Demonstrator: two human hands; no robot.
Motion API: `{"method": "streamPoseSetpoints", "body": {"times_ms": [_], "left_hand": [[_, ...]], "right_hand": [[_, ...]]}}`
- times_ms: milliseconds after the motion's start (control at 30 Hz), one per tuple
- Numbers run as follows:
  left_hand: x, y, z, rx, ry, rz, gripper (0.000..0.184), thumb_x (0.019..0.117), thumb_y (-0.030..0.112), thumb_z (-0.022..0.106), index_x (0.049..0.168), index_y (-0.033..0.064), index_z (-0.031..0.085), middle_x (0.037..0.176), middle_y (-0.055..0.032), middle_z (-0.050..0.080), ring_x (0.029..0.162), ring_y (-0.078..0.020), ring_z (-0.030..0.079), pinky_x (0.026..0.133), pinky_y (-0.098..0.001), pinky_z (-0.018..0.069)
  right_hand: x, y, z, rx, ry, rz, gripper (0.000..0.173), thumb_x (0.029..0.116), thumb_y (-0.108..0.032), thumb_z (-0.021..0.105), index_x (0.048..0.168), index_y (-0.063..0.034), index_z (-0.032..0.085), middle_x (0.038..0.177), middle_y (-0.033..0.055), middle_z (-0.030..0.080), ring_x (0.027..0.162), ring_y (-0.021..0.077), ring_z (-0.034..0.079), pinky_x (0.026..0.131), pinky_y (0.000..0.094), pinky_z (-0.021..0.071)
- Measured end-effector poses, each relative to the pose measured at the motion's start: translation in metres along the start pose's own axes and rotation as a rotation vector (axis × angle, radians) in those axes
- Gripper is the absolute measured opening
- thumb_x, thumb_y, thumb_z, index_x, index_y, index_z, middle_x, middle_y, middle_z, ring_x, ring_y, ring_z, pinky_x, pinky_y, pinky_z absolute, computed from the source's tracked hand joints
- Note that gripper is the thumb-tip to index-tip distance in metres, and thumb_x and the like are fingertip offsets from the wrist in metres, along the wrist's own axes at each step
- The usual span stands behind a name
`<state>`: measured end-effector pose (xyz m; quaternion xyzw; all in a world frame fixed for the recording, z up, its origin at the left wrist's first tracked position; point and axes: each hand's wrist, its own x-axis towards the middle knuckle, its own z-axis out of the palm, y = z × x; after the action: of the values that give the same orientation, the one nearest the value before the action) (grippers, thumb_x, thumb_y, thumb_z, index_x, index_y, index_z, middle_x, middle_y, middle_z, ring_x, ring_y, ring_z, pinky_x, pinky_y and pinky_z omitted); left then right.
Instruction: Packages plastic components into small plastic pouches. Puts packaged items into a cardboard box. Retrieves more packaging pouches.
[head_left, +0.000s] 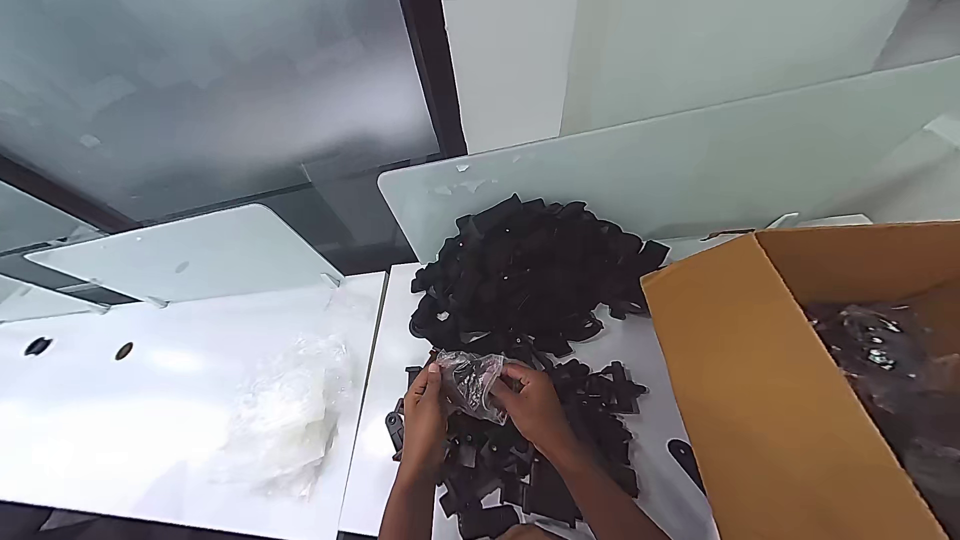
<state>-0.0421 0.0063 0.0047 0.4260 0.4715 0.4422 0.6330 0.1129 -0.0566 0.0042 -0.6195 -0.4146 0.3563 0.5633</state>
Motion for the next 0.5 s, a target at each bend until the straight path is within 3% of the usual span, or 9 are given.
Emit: {"method": "streamPoseSetpoints", "body": {"times_ms": [100,233,300,400,433,500], "left_hand": [[-0.001,-0.001,0.008,-0.177,0.098,-0.132,0.039,0.1129,0.028,0.035,0.127,0.0015,0.059,0.106,-0.0147,0.070,0.091,-0.0232,0.071,0.075,-0.0410,0.0611],[0.007,-0.005,0.005,-0.355,0.249,-0.184,0.036,0.1126,0.031,0.035,0.131,0.0055,0.053,0.106,-0.0121,0.068,0.093,-0.0227,0.070,0.078,-0.0423,0.0607],[0.008,-0.008,0.004,-0.383,0.215,-0.190,0.040,0.1130,0.034,0.032,0.137,0.0062,0.048,0.111,-0.0127,0.067,0.096,-0.0229,0.070,0.079,-0.0425,0.0611],[0.001,-0.011,0.009,-0.396,0.032,-0.232,0.058,0.1086,0.053,0.033,0.148,0.0121,0.041,0.126,-0.0155,0.065,0.109,-0.0281,0.068,0.087,-0.0485,0.0594],[-0.002,-0.012,0.010,-0.409,-0.037,-0.220,0.059,0.1075,0.053,0.037,0.152,0.0148,0.034,0.130,-0.0165,0.063,0.110,-0.0299,0.068,0.087,-0.0496,0.0598],[-0.007,-0.014,0.011,-0.457,-0.078,-0.190,0.054,0.1073,0.035,0.048,0.153,0.0176,0.024,0.128,-0.0176,0.061,0.106,-0.0309,0.069,0.083,-0.0487,0.0610]], "right_hand": [[-0.002,-0.003,-0.002,-0.240,0.106,-0.228,0.021,0.0953,-0.020,0.066,0.097,-0.0032,0.079,0.119,0.0099,0.073,0.109,0.0141,0.069,0.094,0.0303,0.0567],[0.000,-0.009,-0.004,-0.258,0.233,-0.368,0.020,0.0968,-0.019,0.064,0.096,-0.0033,0.077,0.117,0.0102,0.073,0.104,0.0115,0.071,0.087,0.0240,0.0584],[0.002,-0.010,-0.003,-0.200,0.264,-0.325,0.020,0.0970,-0.019,0.064,0.098,-0.0027,0.077,0.109,0.0086,0.074,0.096,0.0063,0.071,0.080,0.0185,0.0579],[0.004,-0.013,0.000,-0.135,0.274,-0.199,0.020,0.0969,-0.022,0.066,0.098,-0.0053,0.076,0.099,0.0041,0.074,0.084,0.0010,0.068,0.073,0.0161,0.0555],[0.006,-0.013,0.000,-0.135,0.270,-0.182,0.020,0.0968,-0.023,0.066,0.097,-0.0065,0.077,0.095,0.0028,0.074,0.080,0.0001,0.067,0.070,0.0161,0.0548],[0.006,-0.012,-0.001,-0.139,0.234,-0.169,0.022,0.0973,-0.026,0.066,0.098,-0.0076,0.077,0.091,0.0017,0.074,0.076,0.0001,0.066,0.068,0.0169,0.0542]]}}
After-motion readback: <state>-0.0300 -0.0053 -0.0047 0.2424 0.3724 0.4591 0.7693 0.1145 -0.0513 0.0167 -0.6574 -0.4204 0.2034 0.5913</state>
